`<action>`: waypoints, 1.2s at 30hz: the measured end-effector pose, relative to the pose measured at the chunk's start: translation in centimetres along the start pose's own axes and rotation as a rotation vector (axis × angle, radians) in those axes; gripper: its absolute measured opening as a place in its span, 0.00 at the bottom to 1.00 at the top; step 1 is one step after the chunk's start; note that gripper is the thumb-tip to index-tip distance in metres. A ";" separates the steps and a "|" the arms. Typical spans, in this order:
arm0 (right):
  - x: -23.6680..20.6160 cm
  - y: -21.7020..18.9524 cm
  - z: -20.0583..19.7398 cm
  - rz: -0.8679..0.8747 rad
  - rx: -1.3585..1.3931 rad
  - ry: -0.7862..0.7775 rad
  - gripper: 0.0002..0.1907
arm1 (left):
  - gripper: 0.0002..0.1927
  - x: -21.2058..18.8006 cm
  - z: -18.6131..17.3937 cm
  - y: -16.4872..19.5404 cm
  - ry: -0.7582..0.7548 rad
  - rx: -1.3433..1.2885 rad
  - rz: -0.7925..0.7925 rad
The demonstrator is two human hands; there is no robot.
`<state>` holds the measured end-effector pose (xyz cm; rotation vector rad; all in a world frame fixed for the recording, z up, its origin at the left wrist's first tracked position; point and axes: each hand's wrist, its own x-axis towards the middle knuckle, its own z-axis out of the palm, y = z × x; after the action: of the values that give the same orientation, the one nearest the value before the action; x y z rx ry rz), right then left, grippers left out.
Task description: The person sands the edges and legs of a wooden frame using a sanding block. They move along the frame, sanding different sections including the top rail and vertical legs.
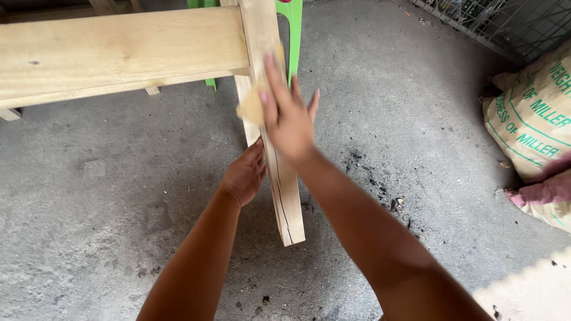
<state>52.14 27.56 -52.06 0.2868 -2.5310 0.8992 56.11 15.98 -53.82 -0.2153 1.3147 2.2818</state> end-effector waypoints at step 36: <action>-21.8 5.3 3.9 0.043 0.368 -0.153 0.42 | 0.40 -0.2 -1.6 -5.2 0.194 0.073 -0.133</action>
<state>68.34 30.22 -67.84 0.4282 -2.5016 1.4106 58.71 16.69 -58.61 -0.4944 1.4311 2.1406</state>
